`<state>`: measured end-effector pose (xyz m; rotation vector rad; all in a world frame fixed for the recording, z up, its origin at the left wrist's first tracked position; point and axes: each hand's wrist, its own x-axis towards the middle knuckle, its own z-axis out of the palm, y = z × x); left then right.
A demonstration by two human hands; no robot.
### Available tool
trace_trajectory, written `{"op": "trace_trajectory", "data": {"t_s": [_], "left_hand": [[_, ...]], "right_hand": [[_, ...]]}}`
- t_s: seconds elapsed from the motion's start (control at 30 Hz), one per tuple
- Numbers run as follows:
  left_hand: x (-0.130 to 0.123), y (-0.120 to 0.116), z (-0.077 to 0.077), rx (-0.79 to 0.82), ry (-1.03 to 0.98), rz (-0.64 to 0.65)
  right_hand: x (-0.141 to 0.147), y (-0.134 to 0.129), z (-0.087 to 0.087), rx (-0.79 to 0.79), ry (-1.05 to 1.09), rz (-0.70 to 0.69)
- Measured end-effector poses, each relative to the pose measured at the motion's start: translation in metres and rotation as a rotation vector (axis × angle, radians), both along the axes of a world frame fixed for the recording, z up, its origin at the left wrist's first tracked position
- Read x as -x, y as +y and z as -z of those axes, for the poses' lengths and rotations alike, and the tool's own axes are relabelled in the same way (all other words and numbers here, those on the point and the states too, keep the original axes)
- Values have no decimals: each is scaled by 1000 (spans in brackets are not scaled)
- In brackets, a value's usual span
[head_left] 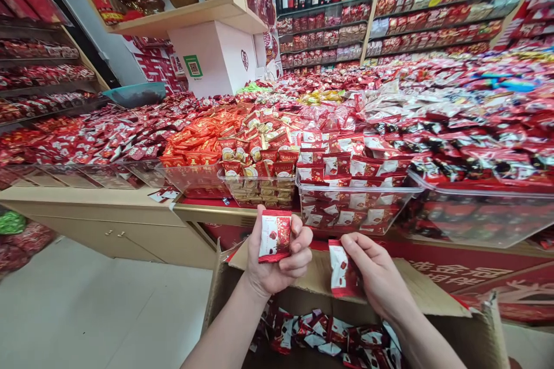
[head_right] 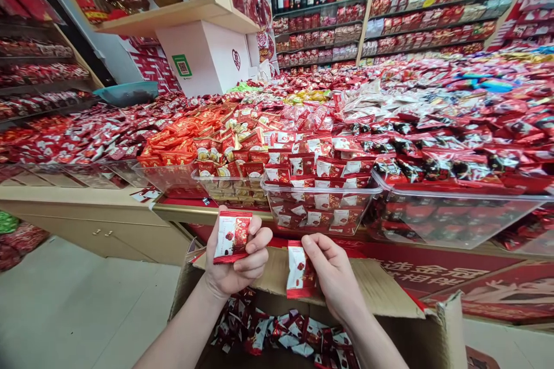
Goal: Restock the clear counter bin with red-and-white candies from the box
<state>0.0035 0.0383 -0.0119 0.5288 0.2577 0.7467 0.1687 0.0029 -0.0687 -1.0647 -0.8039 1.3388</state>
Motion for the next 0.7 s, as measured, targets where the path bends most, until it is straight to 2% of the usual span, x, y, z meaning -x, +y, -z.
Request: {"op": "trace_trajectory", "data": {"t_s": [0.13, 0.3, 0.43, 0.5, 0.57, 0.7], "left_hand": [[-6, -1, 7, -102, 80, -95], [-16, -7, 19, -298, 260, -201], [-17, -11, 23, -225, 351, -291], [-17, -9, 25, -184, 400, -364], [-16, -5, 29, -171, 444, -432], [-17, 2, 33, -129, 543, -479]], "right_hand": [[1, 1, 1, -71, -48, 88], [5, 1, 3, -23, -8, 40], [2, 1, -4, -50, -63, 20], [-6, 2, -22, -126, -166, -15], [-21, 5, -52, -296, -358, 4], [-69, 32, -126, -637, -784, 274]]}}
